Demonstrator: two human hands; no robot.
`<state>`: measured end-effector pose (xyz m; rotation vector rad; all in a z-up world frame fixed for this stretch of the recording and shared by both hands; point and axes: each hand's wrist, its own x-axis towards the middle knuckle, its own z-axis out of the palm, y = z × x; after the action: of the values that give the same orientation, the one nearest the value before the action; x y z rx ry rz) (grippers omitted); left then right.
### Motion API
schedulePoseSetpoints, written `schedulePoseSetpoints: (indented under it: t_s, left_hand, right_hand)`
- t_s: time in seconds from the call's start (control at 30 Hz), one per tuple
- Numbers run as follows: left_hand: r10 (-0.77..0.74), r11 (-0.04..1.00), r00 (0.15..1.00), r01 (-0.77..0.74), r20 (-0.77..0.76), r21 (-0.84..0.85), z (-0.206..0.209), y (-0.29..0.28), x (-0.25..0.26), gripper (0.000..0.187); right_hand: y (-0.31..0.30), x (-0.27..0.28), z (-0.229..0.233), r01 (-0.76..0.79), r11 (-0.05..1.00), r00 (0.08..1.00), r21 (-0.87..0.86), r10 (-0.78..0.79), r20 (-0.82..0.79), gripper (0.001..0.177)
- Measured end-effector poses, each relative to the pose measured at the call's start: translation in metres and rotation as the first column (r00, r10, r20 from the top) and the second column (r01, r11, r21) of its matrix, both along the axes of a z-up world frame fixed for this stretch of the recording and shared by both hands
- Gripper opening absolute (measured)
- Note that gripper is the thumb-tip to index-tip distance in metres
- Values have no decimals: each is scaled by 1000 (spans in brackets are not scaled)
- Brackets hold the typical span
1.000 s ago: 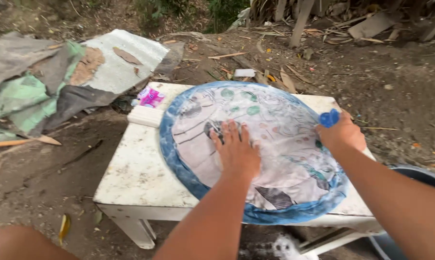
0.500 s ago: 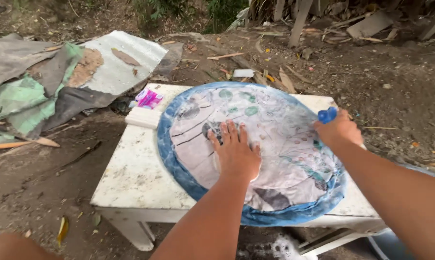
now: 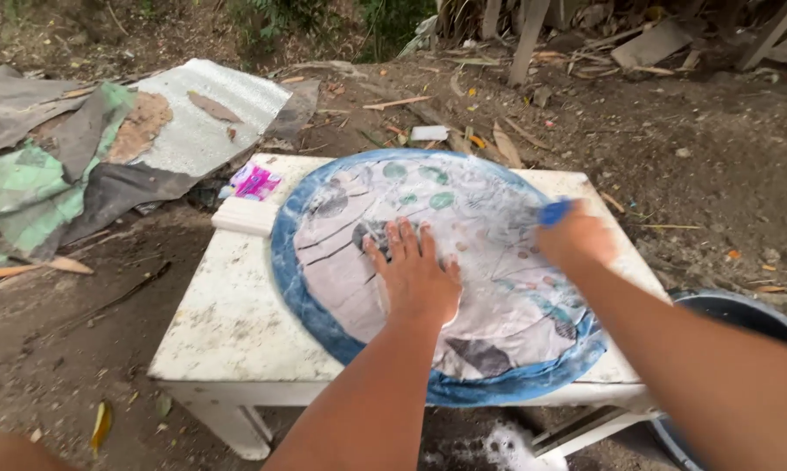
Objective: Scrubbing a circular piece of cloth with a brush and soapy water on an outdoor table.
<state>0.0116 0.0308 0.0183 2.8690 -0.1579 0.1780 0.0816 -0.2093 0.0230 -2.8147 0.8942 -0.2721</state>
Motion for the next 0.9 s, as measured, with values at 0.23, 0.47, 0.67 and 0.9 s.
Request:
schedulePoseSetpoints:
  t_s: [0.23, 0.47, 0.67, 0.9]
  left_hand:
    - [6, 1000, 1000, -5, 13, -27, 2, 8, -6, 71]
    - [-1, 1000, 1000, 2, 31, -29, 5, 4, -1, 74]
    - [-14, 1000, 1000, 15, 20, -13, 3, 6, -6, 75]
    - [-6, 999, 996, 10, 84, -46, -7, 3, 1, 72]
  right_hand:
    - [76, -10, 19, -341, 927, 939, 155, 343, 15, 84]
    - [-11, 42, -2, -223, 973, 975, 56, 222, 32, 76]
    - [87, -16, 29, -345, 927, 935, 150, 353, -33, 89]
    - [26, -2, 28, -157, 983, 987, 89, 161, -31, 78]
